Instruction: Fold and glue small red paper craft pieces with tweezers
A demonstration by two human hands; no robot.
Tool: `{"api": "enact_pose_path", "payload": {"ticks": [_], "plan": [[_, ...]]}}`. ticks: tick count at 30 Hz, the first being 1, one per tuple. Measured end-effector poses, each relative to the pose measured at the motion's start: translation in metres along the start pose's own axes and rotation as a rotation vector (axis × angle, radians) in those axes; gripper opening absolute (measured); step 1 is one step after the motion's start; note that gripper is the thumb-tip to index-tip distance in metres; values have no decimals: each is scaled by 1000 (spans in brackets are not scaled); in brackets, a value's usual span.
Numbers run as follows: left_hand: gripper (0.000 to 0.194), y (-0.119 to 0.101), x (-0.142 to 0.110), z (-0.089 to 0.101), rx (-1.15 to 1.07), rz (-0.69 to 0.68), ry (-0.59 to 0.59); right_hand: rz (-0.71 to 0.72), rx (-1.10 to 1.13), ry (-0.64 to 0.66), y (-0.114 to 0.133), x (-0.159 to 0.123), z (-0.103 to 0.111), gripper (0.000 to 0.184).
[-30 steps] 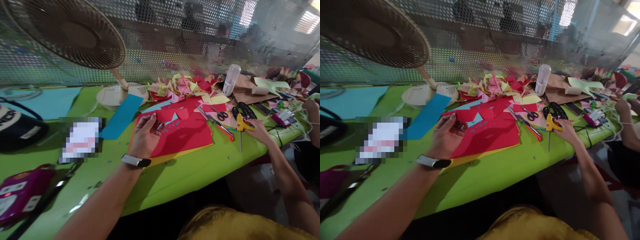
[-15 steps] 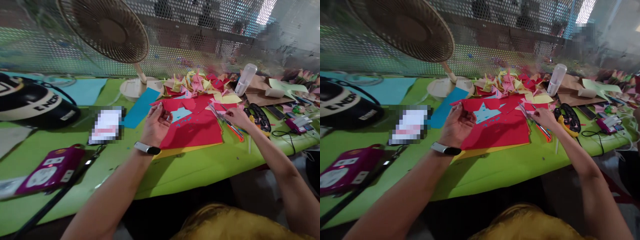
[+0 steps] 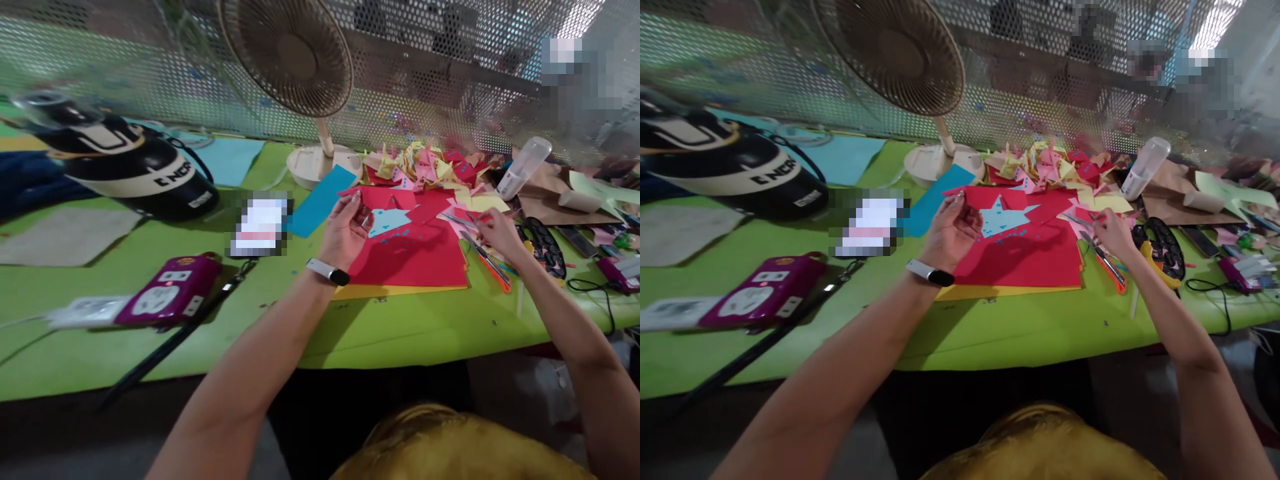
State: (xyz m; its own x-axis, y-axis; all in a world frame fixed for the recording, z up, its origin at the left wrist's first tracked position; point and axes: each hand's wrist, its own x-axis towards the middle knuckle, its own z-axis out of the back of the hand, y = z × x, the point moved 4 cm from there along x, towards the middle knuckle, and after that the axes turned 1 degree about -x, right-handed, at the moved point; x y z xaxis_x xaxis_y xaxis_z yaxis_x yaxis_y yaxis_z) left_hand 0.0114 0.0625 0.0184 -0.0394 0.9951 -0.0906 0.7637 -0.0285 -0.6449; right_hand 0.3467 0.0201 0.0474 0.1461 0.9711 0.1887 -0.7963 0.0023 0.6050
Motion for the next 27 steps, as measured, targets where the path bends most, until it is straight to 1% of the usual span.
{"api": "enact_pose_path", "payload": {"ticks": [2, 3, 5, 8, 11, 15, 18, 20, 23, 27], "plan": [[16, 2, 2, 2, 5, -7, 18, -101, 236, -33, 2, 0, 9, 22], [18, 2, 3, 3, 4, -8, 28, -129, 355, -43, 4, 0, 13, 25], [20, 3, 5, 4, -2, -9, 31, -136, 529, -36, 11, 0, 20, 28], [20, 3, 7, 5, -5, -16, 32, -98, 644, -2, 24, -3, 28, 31], [21, 3, 9, 6, 3, -34, 59, -22, 670, -25, 41, -8, 30, 34], [20, 2, 13, 8, 6, -55, 57, 30, 669, -83, 60, -11, 21, 36], [18, 1, 14, 10, -3, -51, 26, 26, 662, -146, 63, -10, 11, 38], [18, -1, 14, 10, -15, -52, 11, 19, 627, -113, 62, -8, 1, 39], [18, -5, 13, 9, -28, -62, -11, 73, 462, -24, 60, -9, -13, 39], [15, -9, 14, 10, -31, -44, 1, 207, 96, -24, 61, -12, -14, 34]]}}
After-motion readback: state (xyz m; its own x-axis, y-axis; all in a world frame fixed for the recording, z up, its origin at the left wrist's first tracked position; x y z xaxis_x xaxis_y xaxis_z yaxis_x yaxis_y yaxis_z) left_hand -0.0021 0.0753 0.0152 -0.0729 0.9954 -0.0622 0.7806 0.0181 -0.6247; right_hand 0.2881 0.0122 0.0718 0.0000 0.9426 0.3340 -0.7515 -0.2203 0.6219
